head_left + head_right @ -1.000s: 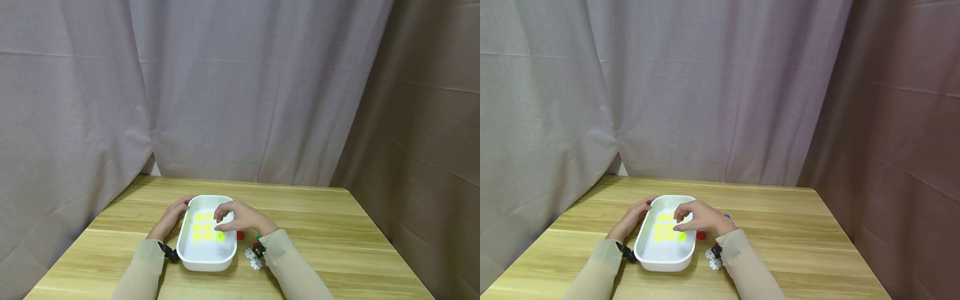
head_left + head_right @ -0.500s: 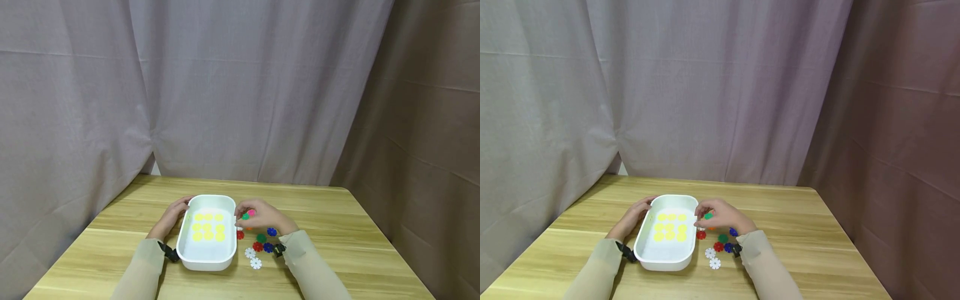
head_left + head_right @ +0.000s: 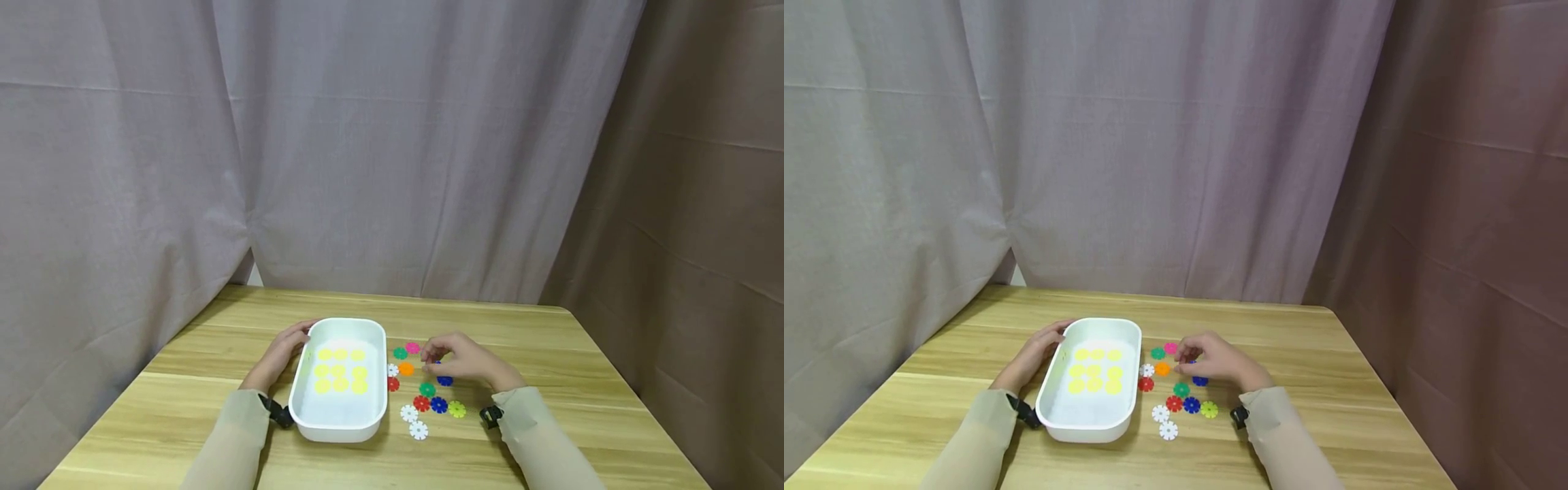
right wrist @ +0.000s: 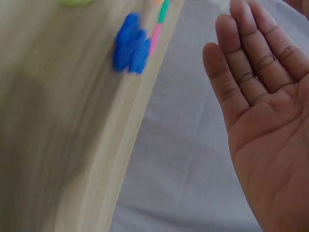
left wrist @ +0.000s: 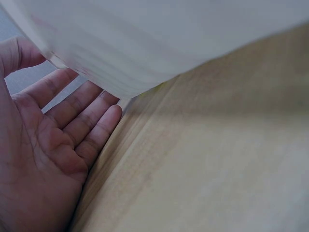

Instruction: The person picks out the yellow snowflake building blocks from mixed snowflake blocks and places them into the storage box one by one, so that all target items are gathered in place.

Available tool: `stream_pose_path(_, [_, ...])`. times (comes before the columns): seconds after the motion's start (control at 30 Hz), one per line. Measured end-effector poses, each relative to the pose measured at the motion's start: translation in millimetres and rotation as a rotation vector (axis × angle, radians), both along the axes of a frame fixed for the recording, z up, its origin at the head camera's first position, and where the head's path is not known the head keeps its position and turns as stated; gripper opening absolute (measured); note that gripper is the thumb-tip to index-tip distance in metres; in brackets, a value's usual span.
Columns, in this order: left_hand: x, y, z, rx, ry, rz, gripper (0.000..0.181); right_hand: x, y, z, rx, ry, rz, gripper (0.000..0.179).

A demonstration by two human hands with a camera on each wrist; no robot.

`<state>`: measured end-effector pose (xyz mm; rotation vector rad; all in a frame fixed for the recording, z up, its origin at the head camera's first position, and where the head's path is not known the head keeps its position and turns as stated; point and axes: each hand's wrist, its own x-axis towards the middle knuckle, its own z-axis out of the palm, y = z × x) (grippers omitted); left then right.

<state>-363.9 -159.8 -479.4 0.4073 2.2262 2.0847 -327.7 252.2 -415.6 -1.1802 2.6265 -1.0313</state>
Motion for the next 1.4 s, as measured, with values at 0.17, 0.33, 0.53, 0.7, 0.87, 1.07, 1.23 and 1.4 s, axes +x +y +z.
stream_pose_path(0.17, [0.0,0.9,0.6,-0.007,0.011,-0.002,0.050,6.8,23,-6.0,0.047,-0.018,-0.030,0.006])
stream_pose_path(0.33, [0.2,0.3,-0.1,-0.013,0.016,-0.003,0.051,12.7,41,-12.9,0.086,-0.058,-0.042,0.007])
stream_pose_path(0.53, [-0.2,0.4,-0.7,-0.014,0.009,-0.006,0.051,17.5,53,-18.6,0.082,-0.133,-0.015,0.009])
stream_pose_path(0.7, [-0.1,0.8,-0.5,-0.016,0.011,-0.002,0.050,19.5,56,-21.8,0.083,-0.207,-0.014,0.012])
stream_pose_path(0.87, [0.0,0.1,-0.7,-0.027,0.016,0.000,0.051,22.5,57,-21.2,0.098,-0.306,-0.025,0.022])
stream_pose_path(1.07, [-0.4,-0.7,-1.2,-0.024,0.012,-0.005,0.051,25.3,55,-18.4,0.139,-0.334,-0.040,0.029])
stream_pose_path(1.23, [0.5,-0.9,-1.5,-0.015,0.023,-0.021,0.051,28.3,52,-16.8,0.165,-0.327,-0.038,0.031])
stream_pose_path(1.4, [0.7,-0.2,-1.1,-0.010,0.024,-0.025,0.051,30.2,50,-15.2,0.166,-0.330,-0.035,0.030])
